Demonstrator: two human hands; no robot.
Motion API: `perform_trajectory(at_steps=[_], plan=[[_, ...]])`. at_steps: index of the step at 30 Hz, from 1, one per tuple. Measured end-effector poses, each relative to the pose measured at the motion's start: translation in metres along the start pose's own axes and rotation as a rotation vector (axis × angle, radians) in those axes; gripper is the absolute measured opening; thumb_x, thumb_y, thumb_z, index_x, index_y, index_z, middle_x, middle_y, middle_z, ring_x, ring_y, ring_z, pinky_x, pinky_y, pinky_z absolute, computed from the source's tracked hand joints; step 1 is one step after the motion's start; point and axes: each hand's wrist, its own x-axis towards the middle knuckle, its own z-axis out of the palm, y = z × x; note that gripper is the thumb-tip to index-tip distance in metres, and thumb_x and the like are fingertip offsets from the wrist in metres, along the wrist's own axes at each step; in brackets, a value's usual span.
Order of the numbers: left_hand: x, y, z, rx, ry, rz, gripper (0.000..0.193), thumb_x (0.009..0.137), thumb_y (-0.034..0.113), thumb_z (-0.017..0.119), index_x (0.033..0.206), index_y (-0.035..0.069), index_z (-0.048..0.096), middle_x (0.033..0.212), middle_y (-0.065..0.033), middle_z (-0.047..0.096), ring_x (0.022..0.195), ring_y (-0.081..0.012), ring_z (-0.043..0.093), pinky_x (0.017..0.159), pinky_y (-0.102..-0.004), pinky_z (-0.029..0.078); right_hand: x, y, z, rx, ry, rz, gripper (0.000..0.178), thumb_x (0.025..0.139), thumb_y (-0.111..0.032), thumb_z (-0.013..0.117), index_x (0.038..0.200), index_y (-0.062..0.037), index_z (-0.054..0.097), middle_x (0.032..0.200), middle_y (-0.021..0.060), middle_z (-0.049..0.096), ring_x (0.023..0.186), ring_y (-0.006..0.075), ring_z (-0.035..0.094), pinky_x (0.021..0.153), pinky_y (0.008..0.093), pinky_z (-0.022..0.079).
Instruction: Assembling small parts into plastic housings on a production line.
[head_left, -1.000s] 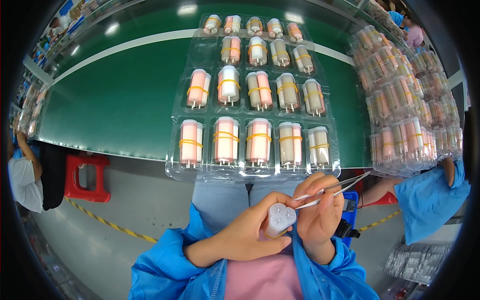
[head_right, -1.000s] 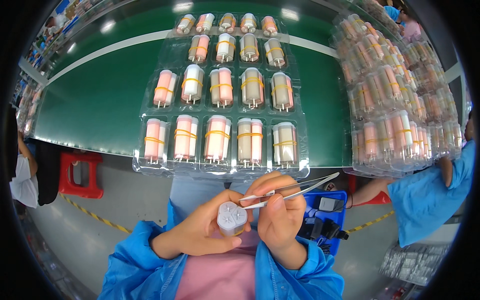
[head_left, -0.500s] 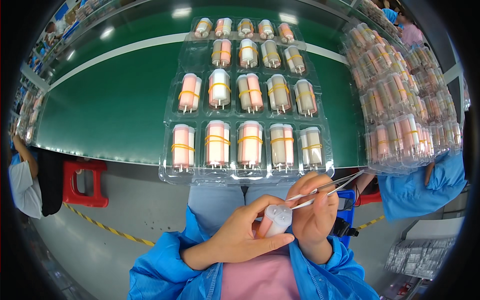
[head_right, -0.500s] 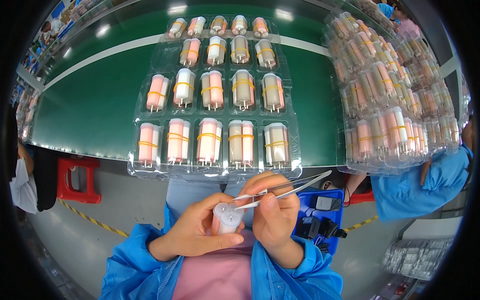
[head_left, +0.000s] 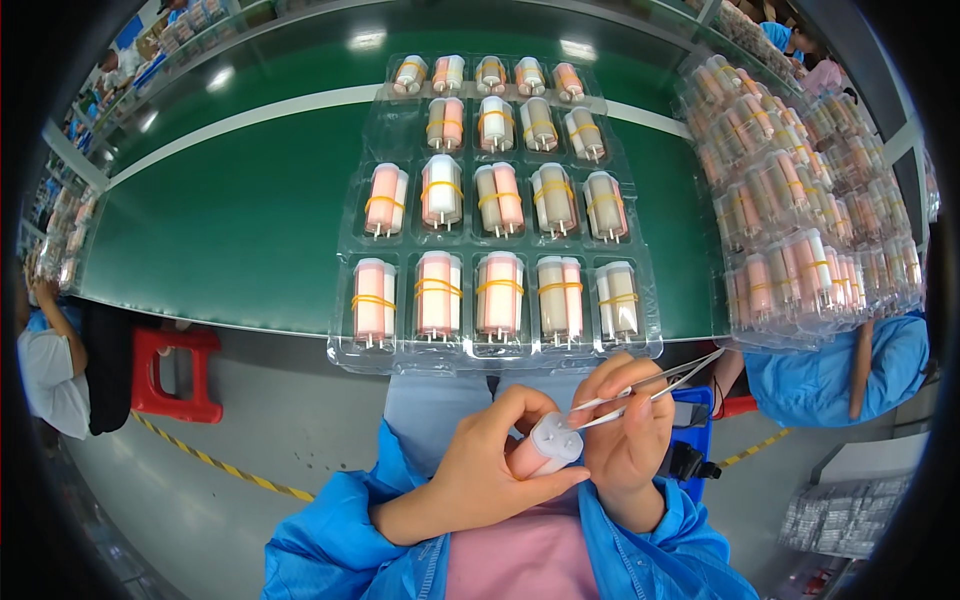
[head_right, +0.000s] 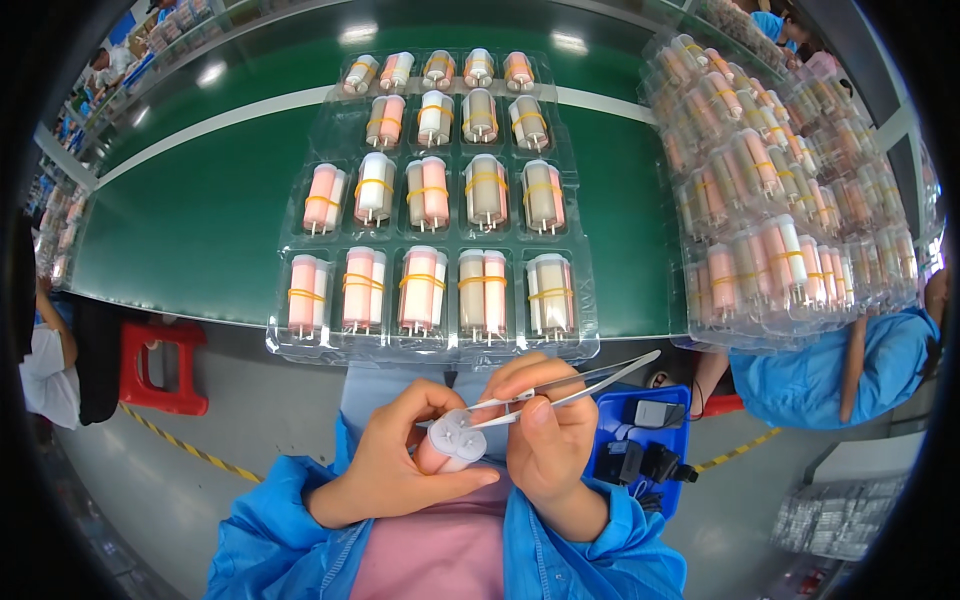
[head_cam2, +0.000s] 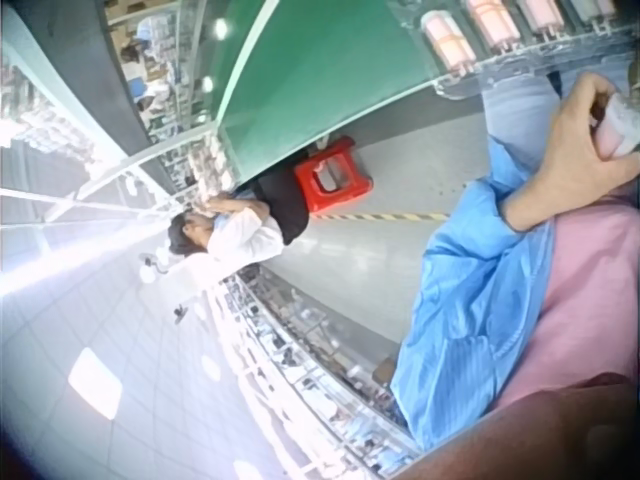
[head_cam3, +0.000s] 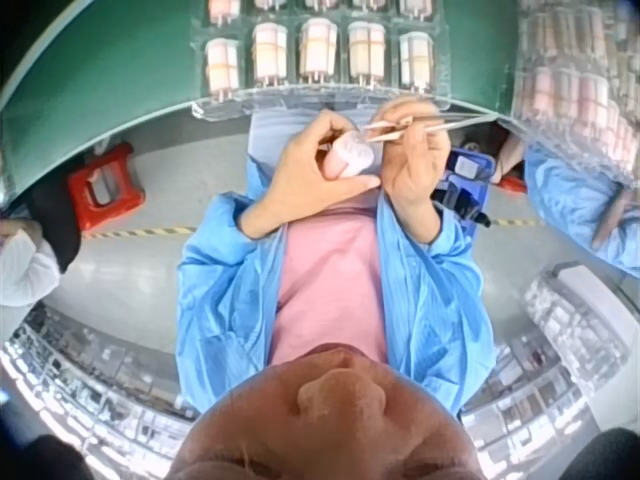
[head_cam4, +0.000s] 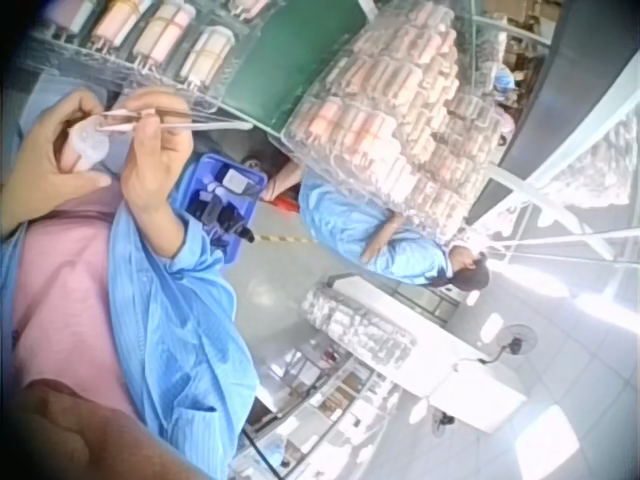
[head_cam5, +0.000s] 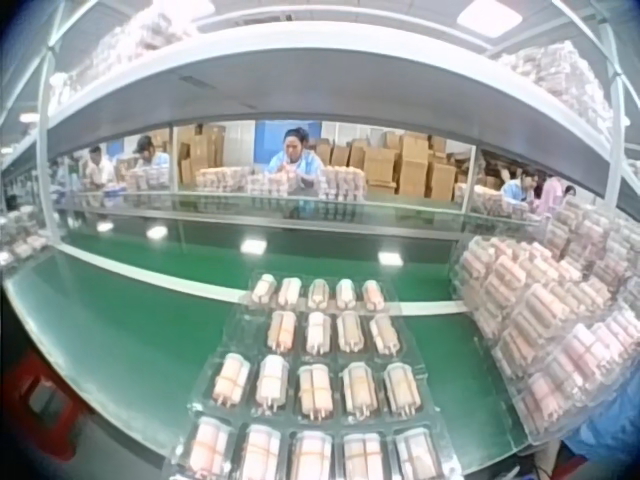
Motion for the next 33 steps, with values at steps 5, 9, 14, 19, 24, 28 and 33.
perform_trajectory(at_steps=[5,9,14,19,24,28,33], plan=[[-0.003,0.003,0.005,0.126,0.057,0.057,0.050,0.066,0.019,0.083,0.099,0.003,0.049,0.087,-0.0119,0.062,0.075,-0.0241,0.065,0.067,-0.0328,0.053,-0.003,-0.003,0.000,0.012,-0.006,-0.010,0.033,0.093,-0.030,0.054,0.093,0.0029,0.053,0.085,0.0160,0.055,0.070,0.0191,0.059,0.063,0.0289,0.051],[-0.007,0.001,0.008,0.237,0.080,0.098,0.054,0.064,0.018,0.086,0.101,0.001,0.050,0.090,-0.0103,0.061,0.079,-0.0167,0.064,0.064,-0.0288,0.054,-0.009,-0.005,0.000,0.026,-0.001,-0.024,0.033,0.093,-0.030,0.055,0.093,0.0029,0.053,0.085,0.0158,0.055,0.070,0.0192,0.059,0.064,0.0293,0.051],[-0.009,0.007,0.004,0.315,0.180,0.175,0.053,0.064,0.020,0.086,0.102,0.001,0.054,0.085,-0.0104,0.063,0.075,-0.0186,0.065,0.067,-0.0289,0.053,-0.008,-0.006,-0.004,0.019,0.011,-0.072,0.034,0.092,-0.030,0.056,0.092,0.0031,0.052,0.083,0.0155,0.055,0.067,0.0199,0.058,0.061,0.0294,0.051],[0.003,0.039,-0.036,0.456,0.446,0.401,0.047,0.068,0.020,0.082,0.103,0.003,0.056,0.083,-0.0108,0.065,0.070,-0.0224,0.067,0.063,-0.0306,0.053,0.015,-0.014,-0.021,-0.028,0.116,-0.262,0.028,0.093,-0.024,0.053,0.091,0.0034,0.051,0.079,0.0134,0.051,0.064,0.0186,0.057,0.057,0.0284,0.051],[0.051,0.070,-0.099,0.761,0.634,0.351,0.042,0.071,0.020,0.075,0.103,0.003,0.054,0.075,-0.0121,0.064,0.068,-0.0206,0.065,0.060,-0.0303,0.050,0.061,-0.013,-0.047,-0.140,0.226,-0.367,0.021,0.095,-0.019,0.051,0.092,0.0023,0.052,0.083,0.0108,0.054,0.065,0.0138,0.056,0.060,0.0250,0.048],[0.125,0.058,-0.154,0.887,0.640,0.141,0.044,0.074,0.030,0.072,0.103,0.003,0.053,0.079,-0.0185,0.066,0.073,-0.0347,0.065,0.065,-0.0409,0.050,0.088,0.004,-0.074,-0.224,0.239,-0.334,0.018,0.096,-0.016,0.051,0.091,0.0007,0.054,0.080,0.0081,0.057,0.065,0.0115,0.055,0.062,0.0231,0.045],[0.193,0.031,-0.178,1.138,0.623,0.063,0.048,0.077,0.035,0.070,0.105,-0.001,0.054,0.102,-0.0210,0.058,0.094,-0.0353,0.060,0.079,-0.0428,0.050,0.091,0.008,-0.078,-0.234,0.259,-0.310,0.016,0.095,-0.015,0.051,0.091,0.0008,0.054,0.079,0.0080,0.057,0.065,0.0117,0.055,0.060,0.0231,0.044]])
